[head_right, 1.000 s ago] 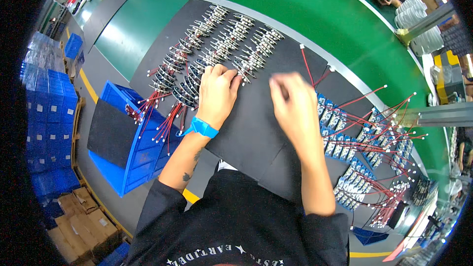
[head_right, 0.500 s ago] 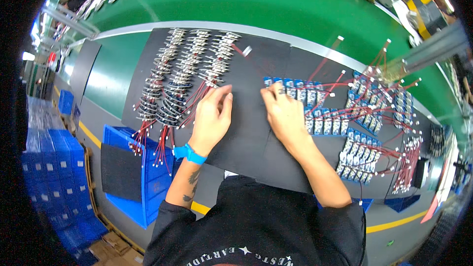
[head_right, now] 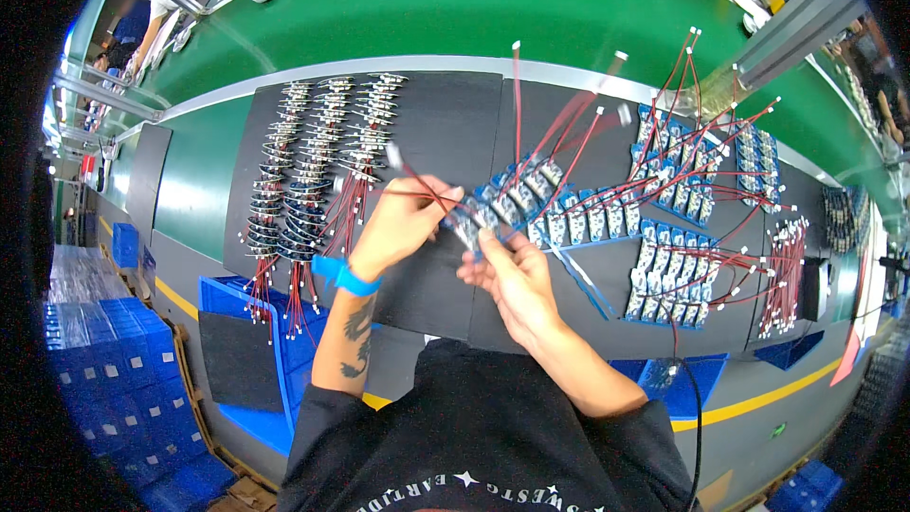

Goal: The person assembles small electronic circuit board components by hand, connecting wires and arranging them in a grid on a workbench.

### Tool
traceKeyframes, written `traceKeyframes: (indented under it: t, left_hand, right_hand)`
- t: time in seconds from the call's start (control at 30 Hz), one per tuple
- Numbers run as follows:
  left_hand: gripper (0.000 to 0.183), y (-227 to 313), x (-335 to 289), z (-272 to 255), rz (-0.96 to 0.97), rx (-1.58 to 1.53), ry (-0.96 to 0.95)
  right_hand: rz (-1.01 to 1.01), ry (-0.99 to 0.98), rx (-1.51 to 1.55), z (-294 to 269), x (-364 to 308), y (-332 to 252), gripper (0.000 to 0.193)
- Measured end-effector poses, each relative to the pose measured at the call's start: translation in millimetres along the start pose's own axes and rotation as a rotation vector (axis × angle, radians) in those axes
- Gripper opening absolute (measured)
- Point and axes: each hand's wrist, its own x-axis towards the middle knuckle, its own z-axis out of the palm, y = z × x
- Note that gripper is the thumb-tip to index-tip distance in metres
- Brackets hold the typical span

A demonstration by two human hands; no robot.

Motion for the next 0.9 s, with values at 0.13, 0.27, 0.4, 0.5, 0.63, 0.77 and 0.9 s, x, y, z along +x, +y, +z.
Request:
traceKeyframes:
  t: [0.13, 0.27, 0.4, 0.5, 0.63, 0.77, 0.9]
  left_hand:
    - [0.045, 17.5, -34.4, -0.9, -0.382, -0.376, 0.044]
    - [0.046, -8.7, -50.3, 16.5, -0.231, -0.507, -0.11]
    - [0.043, -5.9, -60.6, 39.4, -0.141, -0.666, 0.193]
    - [0.042, -3.1, -65.8, 38.5, -0.143, -0.631, 0.214]
    - [0.044, 1.6, -63.0, 38.1, -0.297, -0.939, 0.068]
    - [0.038, -9.6, -65.4, 44.7, -0.269, -0.92, 0.057]
    - [0.037, -5.7, -69.6, 44.4, -0.163, -0.826, 0.202]
  right_hand:
    - [0.036, -0.226, -0.229, -3.4, -11.2, 2.4, 0.024]
    - [-0.012, -0.4, -0.573, 2.4, -19.5, 3.0, 0.025]
    - [0.011, -0.363, -0.982, 11.8, -21.8, -14.8, 0.034]
    - [0.014, -0.506, -0.954, 3.1, -21.2, -18.0, 0.037]
    - [-0.007, -0.681, -0.838, -1.4, -21.9, -17.3, 0.035]
    - [-0.206, -0.77, -0.839, -4.1, -18.3, -19.5, 0.033]
    - [-0.291, -0.502, -0.826, -7.1, -12.7, -25.8, 0.034]
